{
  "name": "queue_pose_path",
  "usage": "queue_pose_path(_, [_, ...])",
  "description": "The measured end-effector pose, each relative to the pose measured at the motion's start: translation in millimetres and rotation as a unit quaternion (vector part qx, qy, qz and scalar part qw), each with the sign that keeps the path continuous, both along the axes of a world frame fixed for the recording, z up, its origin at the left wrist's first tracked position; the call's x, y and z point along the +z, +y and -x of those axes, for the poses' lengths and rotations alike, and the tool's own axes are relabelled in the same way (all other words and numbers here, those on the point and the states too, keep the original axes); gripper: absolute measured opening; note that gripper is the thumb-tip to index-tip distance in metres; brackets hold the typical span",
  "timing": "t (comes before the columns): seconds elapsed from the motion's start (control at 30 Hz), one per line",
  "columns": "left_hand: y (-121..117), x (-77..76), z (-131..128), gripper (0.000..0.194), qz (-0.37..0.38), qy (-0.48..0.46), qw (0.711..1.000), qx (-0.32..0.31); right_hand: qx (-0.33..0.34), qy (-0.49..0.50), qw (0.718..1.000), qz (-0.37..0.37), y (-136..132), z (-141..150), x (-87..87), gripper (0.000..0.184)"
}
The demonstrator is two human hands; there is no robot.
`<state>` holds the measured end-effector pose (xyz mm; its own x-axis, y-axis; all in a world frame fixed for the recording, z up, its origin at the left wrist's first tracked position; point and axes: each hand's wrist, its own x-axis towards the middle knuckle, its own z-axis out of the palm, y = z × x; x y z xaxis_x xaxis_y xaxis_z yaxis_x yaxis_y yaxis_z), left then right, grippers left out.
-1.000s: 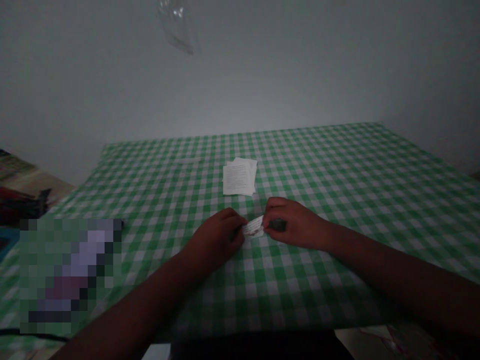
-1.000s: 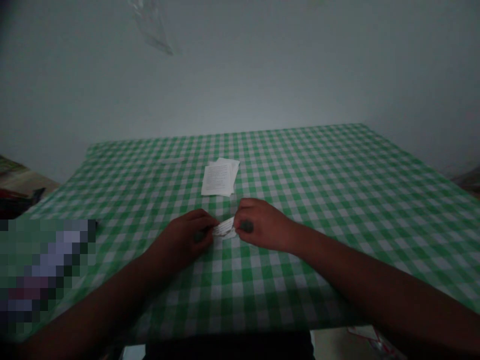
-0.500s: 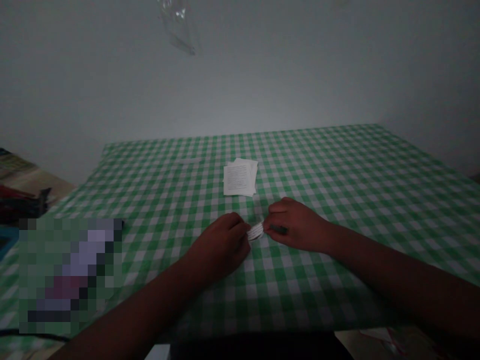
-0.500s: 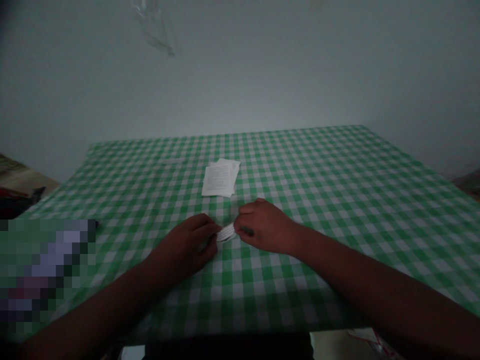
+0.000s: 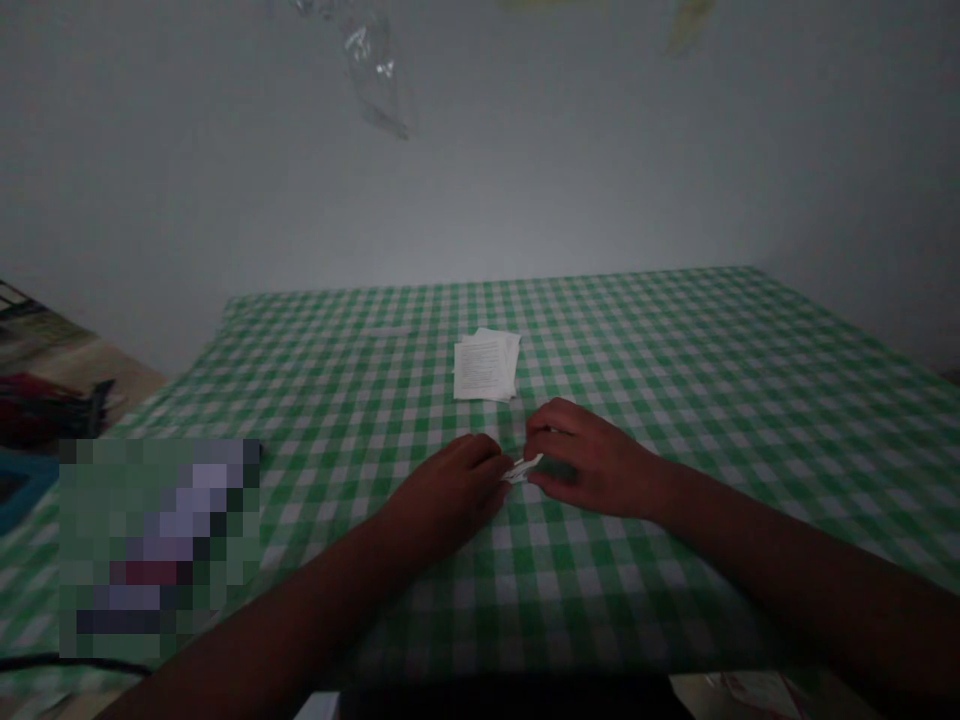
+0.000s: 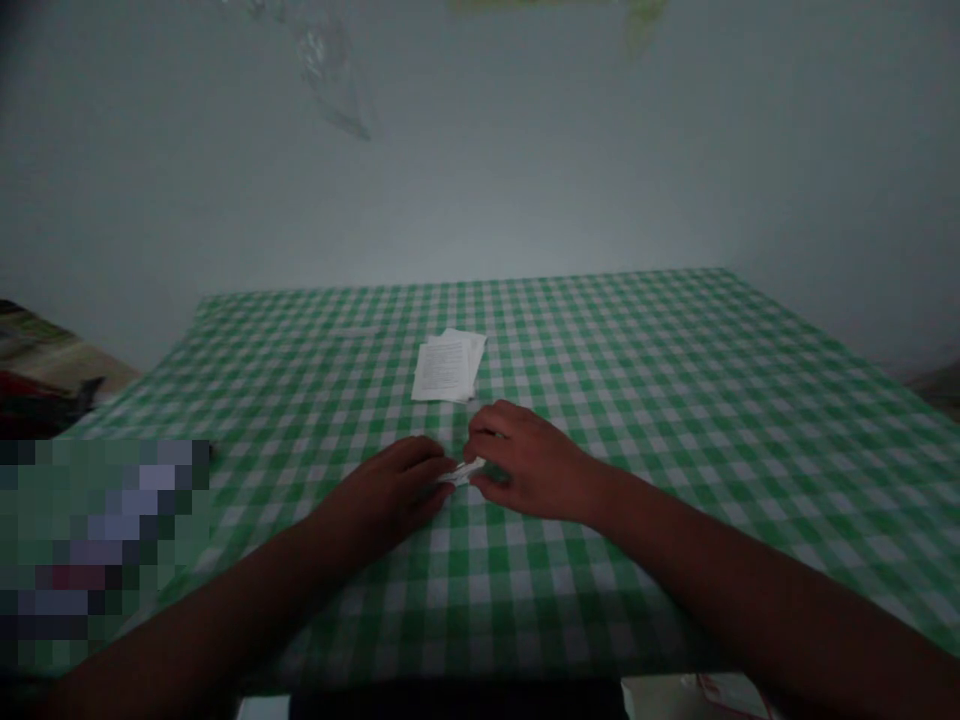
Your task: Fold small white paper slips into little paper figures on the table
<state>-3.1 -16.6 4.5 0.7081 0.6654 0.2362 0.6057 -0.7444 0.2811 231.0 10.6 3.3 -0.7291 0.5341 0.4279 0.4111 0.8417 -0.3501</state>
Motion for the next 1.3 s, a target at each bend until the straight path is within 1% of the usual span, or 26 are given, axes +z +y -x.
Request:
queue_pose_path(0.07, [0.4,0.0,0.4,0.016,0.001,0.005,1.0,-0.003,0.011,0.0,1.0,0.006,-0.8,0.8,-1.3,0.018])
queue_pose_path(0.2, [1.5,1.1,1.5,0.019,0.013,0.012,1.0,-0.009,0.03,-0.012,0.999,0.016,-1.4,2.7,-3.9,0.014])
queue_pose_path(0.43, [5.8,7.5,4.1,0.02,0.032,0.017,0.999,-0.009,0.026,-0.004,0.998,0.048,-3.7,6.3,-3.5,0.014])
queue_pose_path(0.57, [5.7,10.5,4.6,0.016,0.039,0.042,0.998,0.0,0.031,0.004,0.996,0.089,-5.5,7.5,-3.1,0.009])
queue_pose_path(0.63, [6.0,11.3,4.4,0.013,0.047,0.043,0.998,0.004,0.032,0.001,0.995,0.097,-5.4,7.6,-3.9,0.006])
queue_pose_path(0.73, [7.2,12.3,3.7,0.011,0.076,0.04,0.996,0.01,0.025,-0.009,0.996,0.083,-3.8,7.1,-6.3,0.005])
queue_pose_path(0.87, [9.0,12.8,2.9,0.013,0.106,0.028,0.994,0.022,0.011,-0.042,0.998,0.04,-1.7,5.8,-7.6,0.008])
queue_pose_path(1.0, [9.9,11.9,2.3,0.011,0.111,0.031,0.993,0.024,0.007,-0.086,0.996,0.003,-2.7,5.6,-3.8,0.011])
queue_pose_path(1.17, [10.3,9.3,4.1,0.011,0.108,0.032,0.994,0.016,-0.01,-0.131,0.991,-0.015,-4.8,6.3,0.0,0.014])
queue_pose_path(1.3, [10.0,8.7,6.9,0.013,0.12,0.018,0.992,0.019,-0.016,-0.141,0.99,-0.022,-5.4,6.5,-0.4,0.016])
